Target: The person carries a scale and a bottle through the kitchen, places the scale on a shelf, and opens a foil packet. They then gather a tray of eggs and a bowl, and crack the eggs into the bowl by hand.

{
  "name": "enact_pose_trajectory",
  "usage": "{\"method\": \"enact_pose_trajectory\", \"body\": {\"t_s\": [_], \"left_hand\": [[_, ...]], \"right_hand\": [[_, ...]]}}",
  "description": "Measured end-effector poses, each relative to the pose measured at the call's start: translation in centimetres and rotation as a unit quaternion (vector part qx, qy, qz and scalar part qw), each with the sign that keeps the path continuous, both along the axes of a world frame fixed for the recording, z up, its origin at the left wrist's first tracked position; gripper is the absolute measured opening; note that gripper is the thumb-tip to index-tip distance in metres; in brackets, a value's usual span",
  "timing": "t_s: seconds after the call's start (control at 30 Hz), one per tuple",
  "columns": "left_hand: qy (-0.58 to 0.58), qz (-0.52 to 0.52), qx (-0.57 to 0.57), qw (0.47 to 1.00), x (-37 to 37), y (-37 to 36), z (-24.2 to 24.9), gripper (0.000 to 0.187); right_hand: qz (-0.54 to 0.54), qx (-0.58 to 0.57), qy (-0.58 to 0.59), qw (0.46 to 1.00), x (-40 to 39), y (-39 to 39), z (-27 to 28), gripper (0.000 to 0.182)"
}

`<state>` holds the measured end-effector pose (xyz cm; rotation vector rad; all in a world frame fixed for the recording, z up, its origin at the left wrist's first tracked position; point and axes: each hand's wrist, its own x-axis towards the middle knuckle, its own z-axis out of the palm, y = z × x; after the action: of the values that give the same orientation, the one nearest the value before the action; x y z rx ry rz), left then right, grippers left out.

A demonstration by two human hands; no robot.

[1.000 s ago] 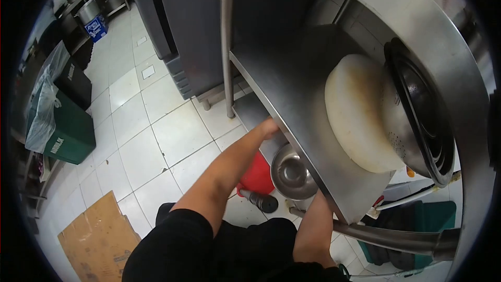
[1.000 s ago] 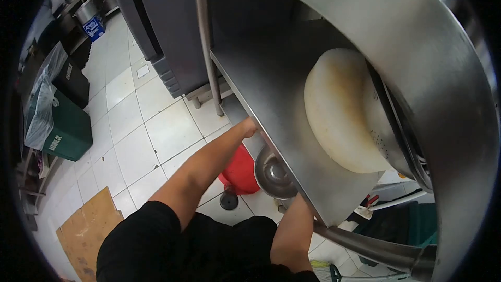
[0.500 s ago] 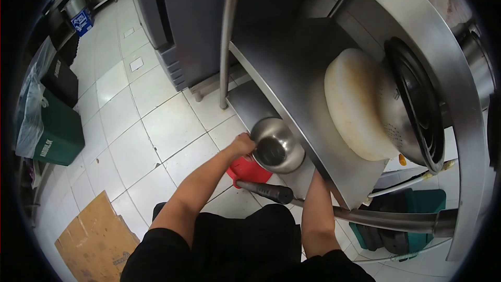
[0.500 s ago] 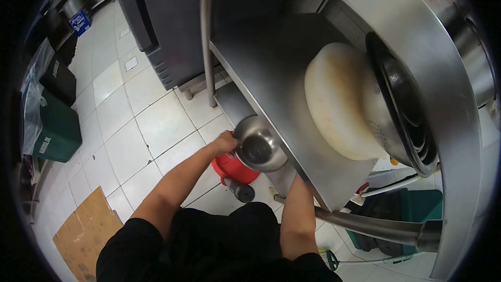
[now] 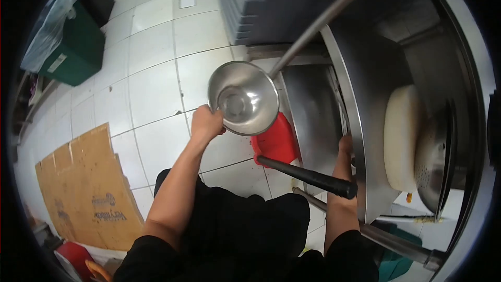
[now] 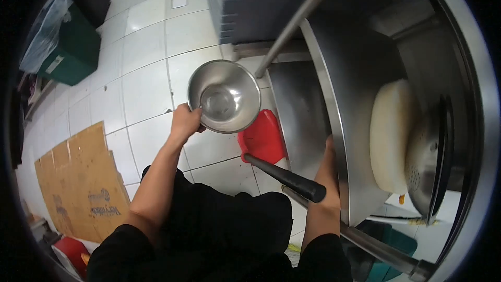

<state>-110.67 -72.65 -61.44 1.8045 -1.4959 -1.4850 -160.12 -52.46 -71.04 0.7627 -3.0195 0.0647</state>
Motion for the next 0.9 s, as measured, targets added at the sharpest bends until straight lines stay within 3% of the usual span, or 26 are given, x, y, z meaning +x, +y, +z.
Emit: {"method": "enact_pose_trajectory", "body": {"t_s": [0.07, 0.1, 0.17, 0.23, 0.3, 0.33, 0.37, 0.4, 0.43, 0.47, 0.5, 0.57, 0.6, 0.67, 0.73, 0.8, 0.87, 0.9], "left_hand": [[-0.114, -0.013, -0.072, 0.991, 1.7, 0.4, -1.4, 0.036], [-0.077, 0.015, -0.045, 0.996, 2.6, 1.0, 1.0, 0.036], [-0.042, 0.048, -0.011, 0.998, 4.2, 2.4, 4.6, 0.036], [0.062, 0.131, 0.042, 0.989, 6.2, 3.5, 4.8, 0.033], [0.092, 0.183, 0.058, 0.977, 8.2, 5.4, 4.3, 0.034], [0.122, 0.226, 0.07, 0.964, 9.4, 6.8, 3.8, 0.035], [0.118, 0.254, 0.071, 0.957, 10.6, 8.5, 3.1, 0.034], [0.113, 0.267, 0.076, 0.954, 12.0, 10.7, 3.5, 0.034], [0.101, 0.294, 0.059, 0.949, 13.3, 12.8, 4.6, 0.034], [0.09, 0.322, 0.038, 0.942, 14.8, 14.6, 6.2, 0.034], [0.108, 0.342, 0.071, 0.931, 16.7, 16.7, 8.3, 0.034], [0.108, 0.368, 0.116, 0.916, 21.4, 20.2, 14.4, 0.034], [0.091, 0.37, 0.13, 0.915, 24.0, 21.5, 18.1, 0.034], [0.1, 0.412, 0.134, 0.895, 28.7, 25.3, 23.2, 0.034], [0.093, 0.389, 0.143, 0.905, 33.6, 28.0, 30.2, 0.036], [0.068, 0.397, 0.213, 0.89, 38.0, 29.3, 37.8, 0.036], [0.155, 0.41, 0.236, 0.868, 41.9, 30.8, 43.3, 0.035], [0.158, 0.415, 0.216, 0.87, 43.7, 30.4, 46.8, 0.035]], "right_hand": [[-0.112, 0.068, -0.178, 0.975, 1.6, -1.5, 4.0, 0.05], [-0.1, 0.078, -0.184, 0.975, 4.2, -2.1, 5.6, 0.05], [0.044, -0.05, -0.034, 0.997, 11.0, -1.4, 8.4, 0.053], [0.217, -0.064, 0.044, 0.973, 14.8, 1.6, 9.0, 0.057], [0.179, -0.009, -0.156, 0.971, 16.9, 6.1, 8.9, 0.062], [0.194, 0.114, -0.147, 0.963, 17.9, 9.9, 7.2, 0.061], [0.133, 0.2, -0.274, 0.931, 21.2, 10.6, 12.1, 0.061], [0.078, 0.209, -0.341, 0.913, 21.5, 14.5, 11.9, 0.057], [0.189, 0.197, -0.362, 0.892, 20.1, 21.4, 9.4, 0.058], [0.139, 0.294, -0.4, 0.857, 21.5, 23.0, 13.0, 0.056], [0.104, 0.308, -0.434, 0.84, 22.1, 25.3, 15.3, 0.056], [0.218, 0.257, -0.362, 0.87, 26.3, 24.7, 25.2, 0.048], [0.192, 0.244, -0.323, 0.894, 29.2, 23.0, 30.0, 0.048], [0.306, 0.166, -0.286, 0.893, 33.6, 19.9, 36.5, 0.05], [0.404, 0.163, -0.348, 0.83, 39.8, 13.6, 44.9, 0.055], [0.59, 0.064, -0.399, 0.699, 48.3, 7.0, 53.9, 0.061], [0.696, 0.133, -0.365, 0.604, 56.5, 2.5, 62.5, 0.074], [0.732, 0.141, -0.359, 0.562, 60.5, 0.7, 65.6, 0.071]]}}
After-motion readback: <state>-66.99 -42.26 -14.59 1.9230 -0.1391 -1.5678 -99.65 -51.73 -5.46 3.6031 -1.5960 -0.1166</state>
